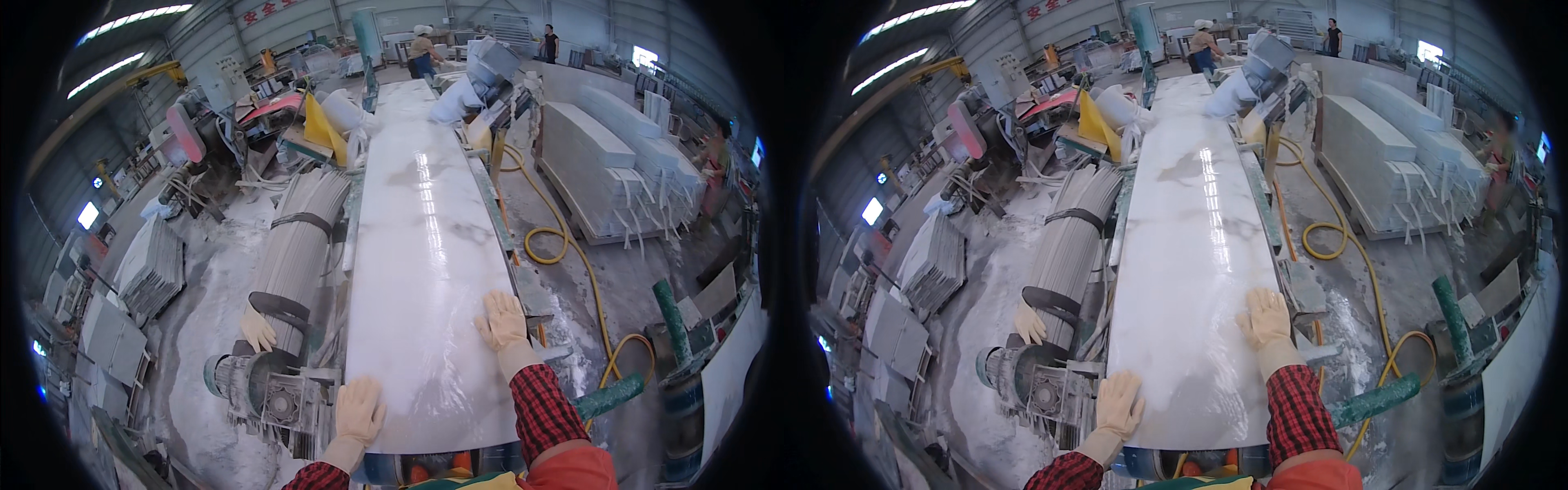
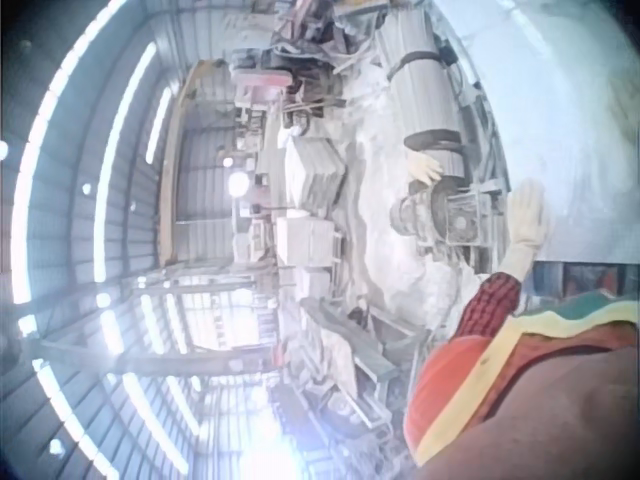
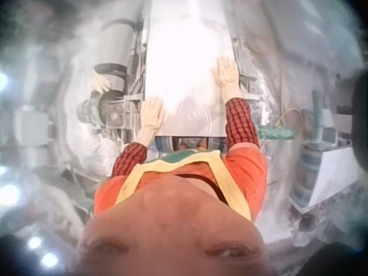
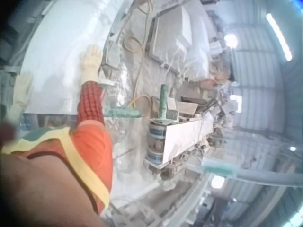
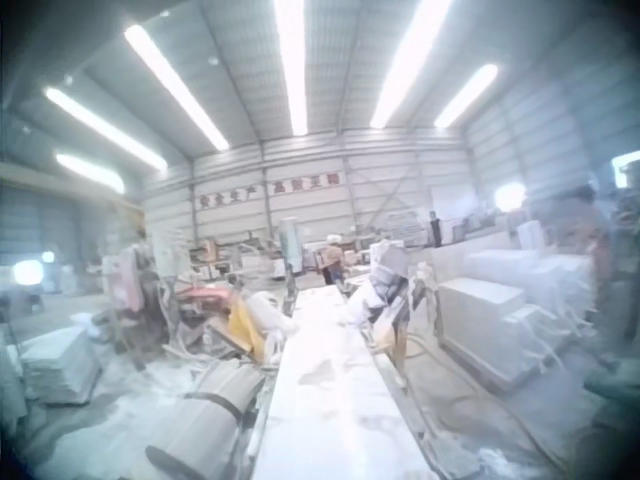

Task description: The person repeatedly picks up large white slabs from a conveyor, turns them over, and places them back. The action is repeated continuously throughout the clip.

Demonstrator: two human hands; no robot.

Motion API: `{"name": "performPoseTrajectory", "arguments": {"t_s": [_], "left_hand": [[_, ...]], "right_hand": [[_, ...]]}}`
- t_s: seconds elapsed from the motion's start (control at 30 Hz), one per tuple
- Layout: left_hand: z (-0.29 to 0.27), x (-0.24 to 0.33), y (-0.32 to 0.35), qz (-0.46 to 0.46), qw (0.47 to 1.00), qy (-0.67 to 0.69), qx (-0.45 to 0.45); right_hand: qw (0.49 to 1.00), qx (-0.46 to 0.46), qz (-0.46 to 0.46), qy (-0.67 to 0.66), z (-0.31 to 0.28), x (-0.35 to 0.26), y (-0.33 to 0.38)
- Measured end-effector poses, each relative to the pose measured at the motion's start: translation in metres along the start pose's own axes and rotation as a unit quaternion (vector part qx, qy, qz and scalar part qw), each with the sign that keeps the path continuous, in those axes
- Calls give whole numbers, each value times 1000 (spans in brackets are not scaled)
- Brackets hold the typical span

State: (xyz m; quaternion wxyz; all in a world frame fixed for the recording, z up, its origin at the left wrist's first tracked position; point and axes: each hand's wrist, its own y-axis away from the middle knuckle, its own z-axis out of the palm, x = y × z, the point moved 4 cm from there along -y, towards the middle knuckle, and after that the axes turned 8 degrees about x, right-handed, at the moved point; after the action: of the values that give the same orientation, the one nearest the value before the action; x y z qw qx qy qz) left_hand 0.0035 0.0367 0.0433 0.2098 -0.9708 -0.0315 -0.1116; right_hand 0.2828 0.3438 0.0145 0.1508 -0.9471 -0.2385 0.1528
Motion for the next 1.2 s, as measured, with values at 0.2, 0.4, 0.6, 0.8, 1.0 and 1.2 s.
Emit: {"name": "performPoseTrajectory", "arguments": {"t_s": [0.2,0.4,0.6,0.8,1.0,1.2], "left_hand": [[-4,4,-1,-2,1000,-12,-9],[-8,7,-1,-18,998,-13,-54],[3,-2,17,-23,999,-24,-39],[1,-2,20,-29,999,-4,-41],[9,-4,26,-28,1000,8,7],[2,2,27,-10,999,-14,52]], "right_hand": [[998,60,-28,-19,-4,2,-42],[999,39,-12,-29,5,12,-63],[997,63,22,-36,11,15,-51],[996,11,86,14,12,8,28],[990,42,131,35,-17,-16,119],[981,86,151,89,-33,-29,184]]}}
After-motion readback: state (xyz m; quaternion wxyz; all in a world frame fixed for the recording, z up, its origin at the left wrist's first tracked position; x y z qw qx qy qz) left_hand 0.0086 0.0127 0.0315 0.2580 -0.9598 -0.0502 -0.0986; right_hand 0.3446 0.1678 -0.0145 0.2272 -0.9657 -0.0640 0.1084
